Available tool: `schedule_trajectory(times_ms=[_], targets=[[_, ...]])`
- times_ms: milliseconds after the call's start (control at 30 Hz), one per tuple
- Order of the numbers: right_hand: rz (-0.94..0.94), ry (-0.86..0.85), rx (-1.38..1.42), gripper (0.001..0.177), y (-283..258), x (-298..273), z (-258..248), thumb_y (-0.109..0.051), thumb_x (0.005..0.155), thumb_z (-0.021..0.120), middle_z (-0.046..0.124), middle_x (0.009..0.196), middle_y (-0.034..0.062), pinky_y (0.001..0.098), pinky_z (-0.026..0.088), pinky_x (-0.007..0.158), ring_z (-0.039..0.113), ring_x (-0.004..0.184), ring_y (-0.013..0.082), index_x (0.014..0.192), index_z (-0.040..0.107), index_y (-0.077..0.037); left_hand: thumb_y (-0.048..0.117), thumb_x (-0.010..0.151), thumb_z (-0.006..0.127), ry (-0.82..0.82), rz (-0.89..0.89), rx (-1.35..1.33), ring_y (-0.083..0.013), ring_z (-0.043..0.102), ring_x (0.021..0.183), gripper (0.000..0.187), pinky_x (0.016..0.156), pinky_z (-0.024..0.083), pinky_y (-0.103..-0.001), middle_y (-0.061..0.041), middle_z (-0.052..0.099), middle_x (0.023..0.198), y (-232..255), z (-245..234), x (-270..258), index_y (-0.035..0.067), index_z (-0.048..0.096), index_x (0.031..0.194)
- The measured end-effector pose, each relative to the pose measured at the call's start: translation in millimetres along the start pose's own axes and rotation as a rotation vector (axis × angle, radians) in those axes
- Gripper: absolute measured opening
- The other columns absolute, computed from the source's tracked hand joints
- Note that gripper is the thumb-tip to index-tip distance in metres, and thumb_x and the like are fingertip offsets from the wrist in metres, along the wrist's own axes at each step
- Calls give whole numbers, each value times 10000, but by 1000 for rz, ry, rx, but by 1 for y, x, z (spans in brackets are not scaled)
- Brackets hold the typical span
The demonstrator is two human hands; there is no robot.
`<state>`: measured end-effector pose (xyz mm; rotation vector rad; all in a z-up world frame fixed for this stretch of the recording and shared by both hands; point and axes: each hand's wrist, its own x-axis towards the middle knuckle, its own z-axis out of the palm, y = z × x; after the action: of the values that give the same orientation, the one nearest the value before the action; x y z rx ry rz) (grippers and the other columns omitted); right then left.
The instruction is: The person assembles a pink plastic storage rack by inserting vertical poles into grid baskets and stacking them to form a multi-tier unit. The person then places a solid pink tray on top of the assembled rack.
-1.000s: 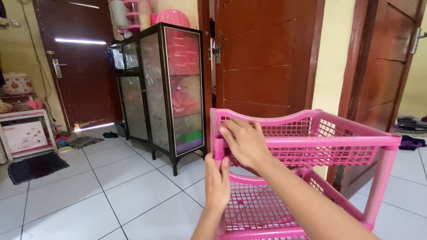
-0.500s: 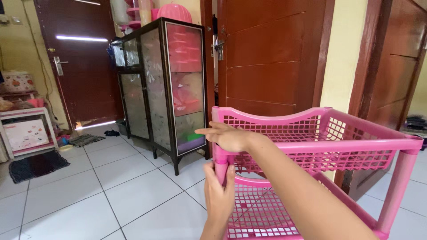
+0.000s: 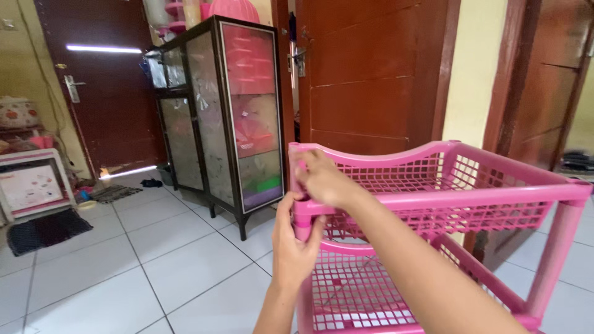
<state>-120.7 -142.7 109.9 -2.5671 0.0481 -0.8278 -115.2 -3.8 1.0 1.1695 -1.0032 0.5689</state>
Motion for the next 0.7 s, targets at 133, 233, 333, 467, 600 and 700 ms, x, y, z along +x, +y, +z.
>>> schedule_trajectory(times_ms=[133, 233, 333, 467, 600, 700], targets=[[-4, -36, -137, 538, -23, -7, 2, -242, 1000, 519, 428, 1573, 129, 520, 348, 1192, 384, 1450, 392, 1536, 495, -215, 56, 812, 857, 84, 90, 74, -263, 771, 861, 655, 784, 615, -362, -149, 747, 1021, 1, 2, 3, 52, 523, 1376], [94, -51, -187, 550, -40, -18, -3, -275, 1008, 474, 443, 1582, 62, 552, 377, 1164, 415, 1460, 332, 1558, 454, -285, 44, 784, 853, 112, 144, 103, -280, 770, 846, 657, 764, 613, -365, -149, 740, 1002, 1, 4, 4, 47, 533, 1358], [87, -12, -259, 515, -51, -29, -7, -351, 1045, 440, 445, 1580, 67, 598, 363, 1156, 406, 1484, 321, 1559, 447, -310, 36, 760, 859, 152, 178, 159, -293, 758, 845, 600, 769, 608, -363, -143, 730, 991, 2, 6, 2, 51, 579, 1291], [76, 18, -281, 510, -54, -32, -4, -409, 1046, 435, 442, 1583, 76, 622, 375, 1132, 443, 1447, 331, 1548, 451, -323, 39, 745, 864, 195, 166, 185, -269, 778, 875, 534, 781, 618, -345, -123, 750, 1037, -3, 11, 4, 47, 620, 1220], [50, 39, -281, 500, -48, -23, 3, -409, 1045, 434, 452, 1571, 68, 664, 334, 1124, 434, 1447, 326, 1533, 456, -306, 31, 746, 856, 186, 155, 175, -247, 794, 872, 535, 789, 630, -338, -109, 762, 1040, -12, 9, 9, 50, 632, 1232], [47, 36, -272, 517, -47, -20, 3, -431, 1033, 450, 481, 1548, 68, 644, 347, 1129, 472, 1415, 322, 1531, 464, -291, 32, 765, 854, 183, 153, 170, -241, 798, 889, 548, 811, 629, -335, -108, 771, 1065, -15, 7, 11, 47, 632, 1266]])
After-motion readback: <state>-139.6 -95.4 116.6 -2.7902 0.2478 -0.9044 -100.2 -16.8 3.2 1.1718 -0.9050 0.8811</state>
